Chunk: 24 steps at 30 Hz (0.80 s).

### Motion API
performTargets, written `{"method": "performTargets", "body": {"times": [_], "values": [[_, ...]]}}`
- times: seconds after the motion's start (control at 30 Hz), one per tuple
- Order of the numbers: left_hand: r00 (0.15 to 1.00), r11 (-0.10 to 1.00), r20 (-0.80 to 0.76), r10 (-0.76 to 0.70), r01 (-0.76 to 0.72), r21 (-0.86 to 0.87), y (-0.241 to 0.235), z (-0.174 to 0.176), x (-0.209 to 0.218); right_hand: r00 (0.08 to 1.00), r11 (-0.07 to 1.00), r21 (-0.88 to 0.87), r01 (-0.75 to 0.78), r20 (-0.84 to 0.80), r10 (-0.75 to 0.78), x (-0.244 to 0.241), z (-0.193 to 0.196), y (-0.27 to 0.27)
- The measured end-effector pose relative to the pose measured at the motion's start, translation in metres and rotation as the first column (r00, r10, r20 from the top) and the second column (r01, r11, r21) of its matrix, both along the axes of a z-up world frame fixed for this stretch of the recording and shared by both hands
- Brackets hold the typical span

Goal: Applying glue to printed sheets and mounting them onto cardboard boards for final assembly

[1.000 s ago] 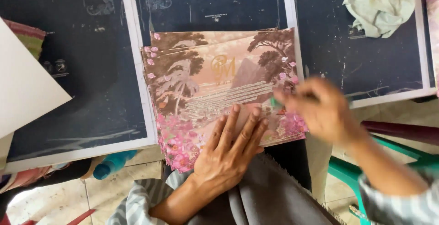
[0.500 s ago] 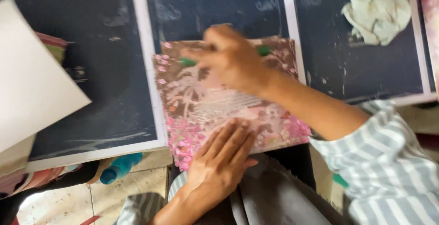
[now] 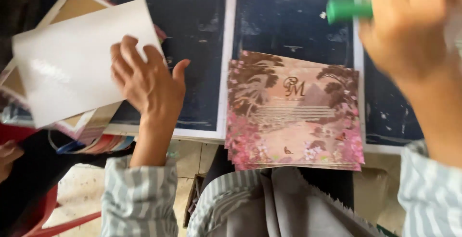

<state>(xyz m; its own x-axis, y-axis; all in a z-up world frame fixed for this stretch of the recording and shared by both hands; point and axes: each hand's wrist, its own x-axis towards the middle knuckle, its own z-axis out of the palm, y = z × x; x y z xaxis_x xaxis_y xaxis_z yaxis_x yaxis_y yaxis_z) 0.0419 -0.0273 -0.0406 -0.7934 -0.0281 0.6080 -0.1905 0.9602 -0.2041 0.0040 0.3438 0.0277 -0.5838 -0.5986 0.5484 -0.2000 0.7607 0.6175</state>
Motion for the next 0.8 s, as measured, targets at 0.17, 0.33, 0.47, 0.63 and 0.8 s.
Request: {"method": "performTargets", "body": {"times": [0.17,0.33,0.47,0.63,0.8], "values": [[0.949,0.983,0.258,0.180,-0.186,-0.003,-0.014,-0.027,-0.025,0.959,0.971,-0.005,-0.241,0.153,0.239,0.134,0.034,-0.043],[0.948,0.957,0.149,0.281,-0.264,-0.122,-0.025,-0.006,-0.018,0.940,0.961,0.075,-0.266,0.240,0.241,0.163,-0.012,-0.044],[0.994,0.997,-0.088,-0.073,0.071,-0.020,-0.015,0.070,0.027,0.872,0.955,-0.249,-0.158,0.418,0.253,0.159,-0.047,-0.028],[0.787,0.664,-0.263,-0.558,0.614,0.427,0.022,0.159,0.094,0.728,0.427,-0.893,0.143,0.387,0.566,0.127,-0.028,-0.053],[0.836,0.083,-0.411,-0.363,0.468,0.880,0.046,0.173,0.110,0.587,-0.288,-0.782,0.552,0.120,0.801,0.096,-0.021,-0.072]]}}
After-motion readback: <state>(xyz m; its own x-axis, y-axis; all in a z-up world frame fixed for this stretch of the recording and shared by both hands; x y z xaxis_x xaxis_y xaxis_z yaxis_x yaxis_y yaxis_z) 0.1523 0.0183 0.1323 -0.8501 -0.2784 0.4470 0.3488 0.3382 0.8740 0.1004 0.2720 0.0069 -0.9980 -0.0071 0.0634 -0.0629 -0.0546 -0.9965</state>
